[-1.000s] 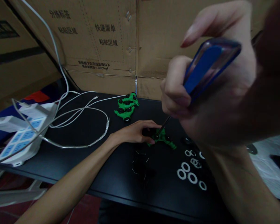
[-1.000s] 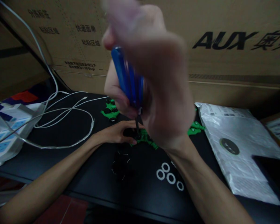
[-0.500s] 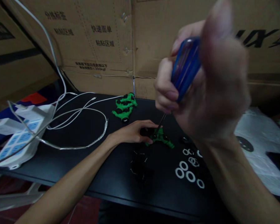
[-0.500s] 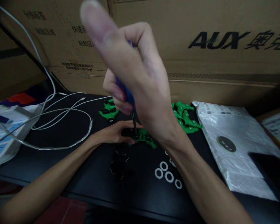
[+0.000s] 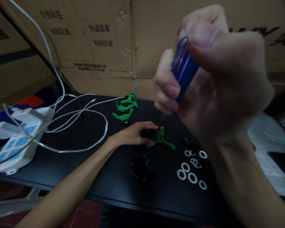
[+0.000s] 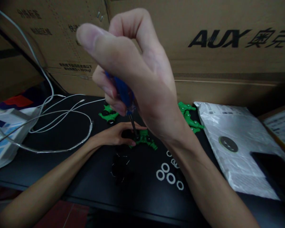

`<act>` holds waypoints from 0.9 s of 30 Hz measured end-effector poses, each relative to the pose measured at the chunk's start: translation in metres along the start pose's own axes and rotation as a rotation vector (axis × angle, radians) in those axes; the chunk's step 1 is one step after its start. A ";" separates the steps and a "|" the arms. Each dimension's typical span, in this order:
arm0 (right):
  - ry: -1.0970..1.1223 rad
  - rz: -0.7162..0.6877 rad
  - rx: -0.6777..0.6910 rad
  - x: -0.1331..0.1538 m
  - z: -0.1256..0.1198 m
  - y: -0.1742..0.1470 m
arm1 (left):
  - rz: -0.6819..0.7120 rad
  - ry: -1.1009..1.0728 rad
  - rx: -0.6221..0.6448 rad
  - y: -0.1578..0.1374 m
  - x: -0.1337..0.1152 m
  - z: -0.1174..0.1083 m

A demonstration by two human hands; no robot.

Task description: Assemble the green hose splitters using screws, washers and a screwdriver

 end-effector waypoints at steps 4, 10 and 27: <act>-0.037 0.017 0.049 -0.002 -0.005 0.001 | -0.003 -0.001 0.002 0.000 0.000 0.000; 0.052 -0.047 0.088 0.000 0.003 -0.002 | -0.003 -0.006 -0.001 0.000 -0.001 0.000; 0.032 -0.202 0.178 0.002 -0.001 -0.002 | 0.006 -0.003 -0.001 -0.001 0.002 0.000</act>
Point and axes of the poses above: each hand's wrist, its own y-axis towards the middle knuckle, its own z-axis out of the palm, x = y × z, the point moved 1 cm from there along y, towards the middle knuckle, and after that the axes turned 3 degrees about z, right-handed, at the moved point
